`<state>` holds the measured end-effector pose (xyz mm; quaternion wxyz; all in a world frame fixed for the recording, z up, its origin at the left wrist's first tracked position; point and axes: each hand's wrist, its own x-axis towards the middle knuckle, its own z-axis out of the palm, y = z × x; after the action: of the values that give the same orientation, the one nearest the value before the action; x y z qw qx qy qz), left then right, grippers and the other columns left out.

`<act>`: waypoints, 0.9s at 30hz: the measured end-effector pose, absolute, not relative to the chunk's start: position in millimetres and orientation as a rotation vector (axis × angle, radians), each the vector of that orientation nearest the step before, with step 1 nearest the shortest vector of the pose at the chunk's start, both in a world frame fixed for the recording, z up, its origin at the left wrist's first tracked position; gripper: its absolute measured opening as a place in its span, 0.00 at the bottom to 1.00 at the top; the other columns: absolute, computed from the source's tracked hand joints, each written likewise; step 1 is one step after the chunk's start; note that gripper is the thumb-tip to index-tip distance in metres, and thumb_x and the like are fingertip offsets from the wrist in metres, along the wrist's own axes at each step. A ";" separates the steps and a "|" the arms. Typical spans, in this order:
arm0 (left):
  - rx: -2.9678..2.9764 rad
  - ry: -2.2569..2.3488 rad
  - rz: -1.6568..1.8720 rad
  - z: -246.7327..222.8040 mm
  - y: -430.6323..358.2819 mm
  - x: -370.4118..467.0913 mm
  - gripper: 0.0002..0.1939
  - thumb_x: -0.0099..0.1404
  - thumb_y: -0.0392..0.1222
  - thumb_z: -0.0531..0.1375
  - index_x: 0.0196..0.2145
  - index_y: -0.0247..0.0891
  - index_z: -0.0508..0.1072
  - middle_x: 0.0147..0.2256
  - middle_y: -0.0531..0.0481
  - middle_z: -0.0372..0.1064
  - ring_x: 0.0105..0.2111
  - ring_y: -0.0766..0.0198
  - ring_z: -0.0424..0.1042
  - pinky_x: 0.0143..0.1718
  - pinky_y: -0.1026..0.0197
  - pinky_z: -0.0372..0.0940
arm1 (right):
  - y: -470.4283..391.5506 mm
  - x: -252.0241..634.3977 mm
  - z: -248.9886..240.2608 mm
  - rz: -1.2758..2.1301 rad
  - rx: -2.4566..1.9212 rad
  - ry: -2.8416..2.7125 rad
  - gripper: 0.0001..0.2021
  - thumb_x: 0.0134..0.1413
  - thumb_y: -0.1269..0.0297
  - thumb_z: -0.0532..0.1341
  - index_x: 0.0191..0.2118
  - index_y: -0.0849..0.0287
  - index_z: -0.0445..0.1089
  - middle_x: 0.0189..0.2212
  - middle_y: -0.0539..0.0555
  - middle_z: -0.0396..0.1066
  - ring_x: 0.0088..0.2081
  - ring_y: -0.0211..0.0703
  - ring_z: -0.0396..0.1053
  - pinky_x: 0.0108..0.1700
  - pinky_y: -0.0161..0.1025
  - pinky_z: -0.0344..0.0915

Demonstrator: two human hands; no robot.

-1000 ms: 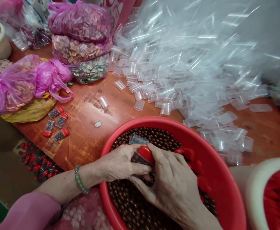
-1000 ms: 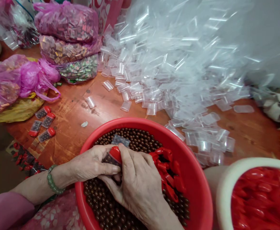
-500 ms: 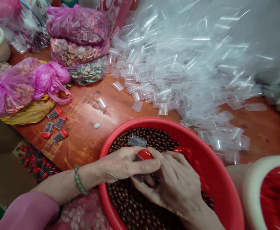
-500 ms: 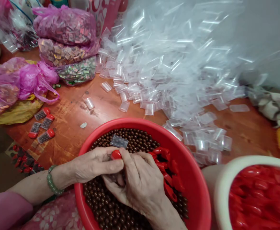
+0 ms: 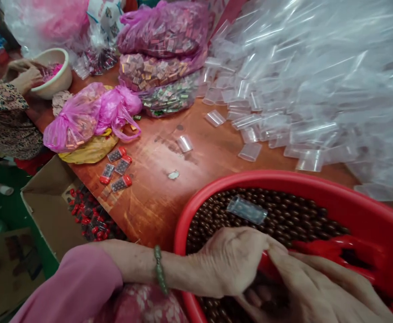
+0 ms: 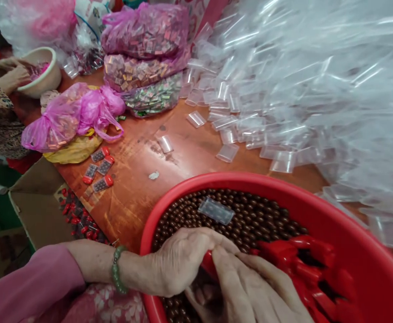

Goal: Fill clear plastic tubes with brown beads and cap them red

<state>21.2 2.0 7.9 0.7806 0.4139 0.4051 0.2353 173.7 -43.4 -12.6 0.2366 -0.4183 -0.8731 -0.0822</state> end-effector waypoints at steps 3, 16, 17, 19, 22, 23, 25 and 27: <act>1.123 0.846 0.660 11.3 -4.9 8.8 0.15 0.65 0.37 0.48 0.35 0.35 0.75 0.39 0.42 0.74 0.46 0.55 0.72 0.52 0.57 0.65 | -52.3 163.0 -3.0 -0.168 -1.087 -2.441 0.33 0.60 0.64 0.56 0.67 0.69 0.48 0.31 0.59 0.78 0.30 0.52 0.73 0.40 0.51 0.66; 2.375 1.815 -0.006 13.0 45.1 -139.2 0.23 0.70 0.50 0.45 0.43 0.37 0.76 0.38 0.39 0.77 0.42 0.46 0.74 0.46 0.44 0.66 | -28.5 184.1 2.5 -0.032 -1.605 -2.291 0.10 0.63 0.67 0.56 0.46 0.64 0.70 0.41 0.60 0.76 0.39 0.46 0.73 0.42 0.43 0.71; 2.468 1.828 -0.082 9.6 49.7 -138.3 0.23 0.71 0.50 0.46 0.43 0.35 0.75 0.40 0.37 0.76 0.44 0.44 0.73 0.47 0.43 0.65 | -22.4 186.7 -2.4 -0.035 -1.622 -2.307 0.10 0.63 0.67 0.56 0.47 0.64 0.70 0.42 0.61 0.75 0.40 0.47 0.73 0.42 0.44 0.71; 2.547 1.821 -0.106 8.6 52.3 -126.4 0.22 0.71 0.48 0.47 0.45 0.31 0.74 0.46 0.33 0.74 0.48 0.44 0.71 0.50 0.43 0.64 | -8.7 189.0 -14.0 -0.068 -1.613 -2.374 0.12 0.61 0.68 0.57 0.48 0.65 0.70 0.44 0.63 0.75 0.40 0.49 0.73 0.41 0.46 0.71; 2.479 1.633 -0.054 14.4 45.2 -94.4 0.18 0.72 0.44 0.47 0.42 0.33 0.74 0.43 0.38 0.75 0.44 0.52 0.73 0.48 0.50 0.66 | 10.6 191.2 -37.4 -0.156 -1.550 -2.483 0.13 0.59 0.69 0.56 0.48 0.65 0.71 0.43 0.64 0.75 0.38 0.53 0.72 0.38 0.49 0.69; 2.472 1.517 -0.021 15.4 42.5 -83.8 0.18 0.73 0.43 0.46 0.41 0.34 0.74 0.41 0.40 0.75 0.42 0.55 0.73 0.48 0.52 0.67 | 16.0 193.2 -47.0 -0.167 -1.510 -2.501 0.14 0.58 0.71 0.55 0.47 0.65 0.72 0.41 0.64 0.75 0.36 0.53 0.72 0.37 0.49 0.69; 2.427 1.368 0.022 14.1 39.5 -68.5 0.19 0.73 0.44 0.45 0.41 0.34 0.73 0.39 0.42 0.75 0.41 0.57 0.73 0.47 0.54 0.67 | 24.3 200.3 -67.2 -0.164 -1.376 -2.513 0.17 0.54 0.77 0.53 0.46 0.63 0.73 0.36 0.62 0.76 0.33 0.50 0.72 0.35 0.46 0.67; 2.386 1.342 0.093 9.6 40.6 -65.5 0.18 0.74 0.43 0.44 0.41 0.34 0.72 0.39 0.43 0.75 0.41 0.57 0.72 0.46 0.55 0.67 | 28.2 209.7 -84.2 -0.098 -1.280 -2.473 0.17 0.55 0.76 0.52 0.45 0.61 0.74 0.35 0.61 0.76 0.30 0.48 0.72 0.34 0.47 0.66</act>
<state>-65.5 40.6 9.6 0.1996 0.8535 0.4801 0.0334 209.7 28.2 -84.2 0.1770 -0.4521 -0.8735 -0.0348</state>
